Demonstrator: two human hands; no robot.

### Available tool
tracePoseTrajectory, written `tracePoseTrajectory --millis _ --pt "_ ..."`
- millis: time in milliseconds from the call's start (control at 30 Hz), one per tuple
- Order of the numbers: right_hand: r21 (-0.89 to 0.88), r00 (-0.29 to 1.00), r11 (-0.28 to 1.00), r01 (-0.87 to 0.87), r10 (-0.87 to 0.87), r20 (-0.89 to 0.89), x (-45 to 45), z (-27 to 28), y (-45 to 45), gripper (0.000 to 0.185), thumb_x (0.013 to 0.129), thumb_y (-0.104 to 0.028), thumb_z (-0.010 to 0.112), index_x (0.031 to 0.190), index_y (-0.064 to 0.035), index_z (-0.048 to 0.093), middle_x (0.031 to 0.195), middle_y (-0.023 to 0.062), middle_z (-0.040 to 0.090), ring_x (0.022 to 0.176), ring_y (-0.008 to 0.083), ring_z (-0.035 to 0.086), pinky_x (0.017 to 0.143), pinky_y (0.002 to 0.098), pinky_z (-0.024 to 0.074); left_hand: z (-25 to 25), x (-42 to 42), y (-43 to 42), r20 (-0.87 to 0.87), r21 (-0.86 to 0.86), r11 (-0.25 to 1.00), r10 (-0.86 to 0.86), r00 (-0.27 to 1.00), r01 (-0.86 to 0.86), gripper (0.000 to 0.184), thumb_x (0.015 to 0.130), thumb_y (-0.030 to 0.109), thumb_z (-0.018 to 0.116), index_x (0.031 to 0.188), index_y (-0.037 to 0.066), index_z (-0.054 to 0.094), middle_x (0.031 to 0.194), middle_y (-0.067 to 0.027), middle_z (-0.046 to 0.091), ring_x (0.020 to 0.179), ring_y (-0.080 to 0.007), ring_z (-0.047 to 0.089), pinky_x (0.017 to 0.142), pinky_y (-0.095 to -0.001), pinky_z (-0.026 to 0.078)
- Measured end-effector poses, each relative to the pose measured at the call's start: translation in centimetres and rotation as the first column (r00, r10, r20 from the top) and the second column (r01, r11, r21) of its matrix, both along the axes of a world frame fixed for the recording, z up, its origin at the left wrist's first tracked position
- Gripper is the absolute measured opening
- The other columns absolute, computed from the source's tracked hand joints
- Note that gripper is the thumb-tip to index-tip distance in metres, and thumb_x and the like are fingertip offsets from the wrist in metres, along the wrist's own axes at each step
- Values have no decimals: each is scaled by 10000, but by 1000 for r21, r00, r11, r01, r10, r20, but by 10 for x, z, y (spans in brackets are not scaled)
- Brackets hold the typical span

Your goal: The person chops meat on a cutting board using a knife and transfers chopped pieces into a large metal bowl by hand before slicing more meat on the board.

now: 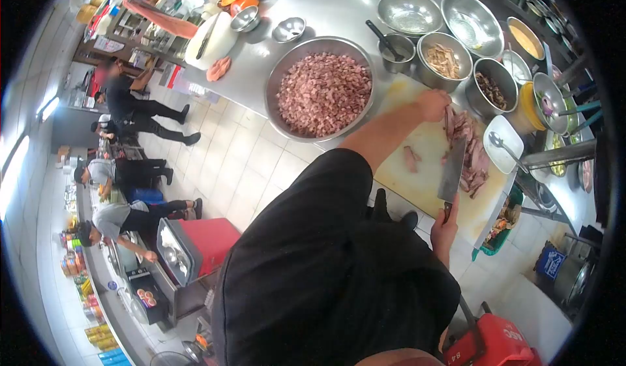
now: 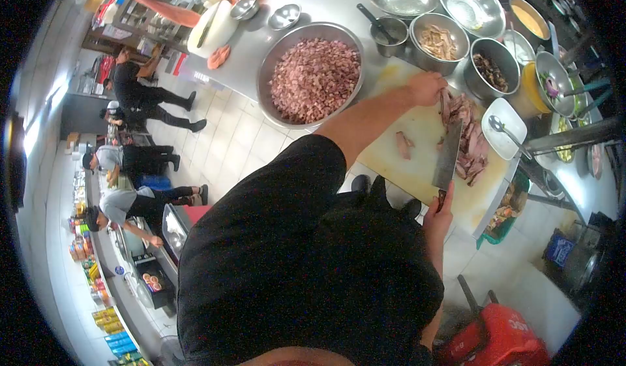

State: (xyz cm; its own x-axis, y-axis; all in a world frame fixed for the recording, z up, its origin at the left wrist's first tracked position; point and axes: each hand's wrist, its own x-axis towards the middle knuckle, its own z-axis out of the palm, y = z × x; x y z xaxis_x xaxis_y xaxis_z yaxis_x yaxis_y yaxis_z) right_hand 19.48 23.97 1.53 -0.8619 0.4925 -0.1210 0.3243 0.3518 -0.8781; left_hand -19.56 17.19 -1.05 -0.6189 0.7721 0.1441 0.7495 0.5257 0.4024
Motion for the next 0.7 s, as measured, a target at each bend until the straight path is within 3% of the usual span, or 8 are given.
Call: tracePoseTrajectory --millis 67,133,167,200,267,433,567,700 --pt "35 997 998 -58 60 -48 -8 -11 3 687 1045 -52 541 1675 -181 299 1276 275 712 1150 377 731 943 422 568 -3 -3 -18 -57 -51 999 1 998 -4 348 809 213 693 1128 81 743 1148 -205 705 1104 -402 679 972 -498 553" --pt "75 996 993 -86 85 21 0 -10 11 676 1047 -55 542 1669 -185 312 1302 271 706 1160 368 732 949 429 574 -19 -10 -46 24 254 965 -81 996 72 405 807 227 698 1194 125 759 1150 -184 743 1047 -381 712 922 -494 574" --pt "91 992 991 -100 92 85 -3 -7 13 668 1047 -59 549 1664 -189 328 1319 264 701 1173 361 728 959 426 572 5 12 -55 143 226 962 121 982 -151 442 814 161 682 1249 146 753 1117 -168 751 1033 -360 721 914 -472 581" --pt "77 992 992 -105 98 85 -5 -1 12 656 1045 -66 559 1655 -186 350 1325 260 697 1181 371 721 963 422 569 -2 9 -68 122 305 949 42 992 -78 467 820 96 676 1280 136 743 1115 -161 750 993 -342 727 886 -428 588" --pt "28 988 991 -127 124 90 0 22 7 644 1039 -81 582 1640 -199 386 1330 258 690 1184 396 710 967 428 565 -4 29 -95 396 387 871 139 908 -302 337 790 131 699 1119 114 768 1067 -153 726 910 -360 713 830 -442 586" --pt "54 907 907 -418 413 79 -8 42 2 666 1012 -117 638 1615 -299 425 1317 261 683 1139 459 689 962 485 559 45 104 -160 216 359 881 241 946 -307 275 816 18 688 1089 27 719 1037 -160 715 876 -316 709 763 -419 580" --pt "61 808 824 -563 534 248 -25 42 0 653 1007 -147 639 1602 -328 439 1282 248 701 1102 465 691 943 496 556 40 135 -188 101 427 871 219 971 -241 269 871 -34 667 1078 116 754 980 -123 716 892 -299 688 785 -394 576" --pt "76 895 892 -446 441 69 -30 32 -2 616 1017 -160 617 1596 -295 455 1243 256 713 1063 471 697 919 492 558 48 159 -193 48 307 943 122 991 -131 259 852 -44 654 1038 112 743 1012 -112 710 989 -304 676 858 -418 567"
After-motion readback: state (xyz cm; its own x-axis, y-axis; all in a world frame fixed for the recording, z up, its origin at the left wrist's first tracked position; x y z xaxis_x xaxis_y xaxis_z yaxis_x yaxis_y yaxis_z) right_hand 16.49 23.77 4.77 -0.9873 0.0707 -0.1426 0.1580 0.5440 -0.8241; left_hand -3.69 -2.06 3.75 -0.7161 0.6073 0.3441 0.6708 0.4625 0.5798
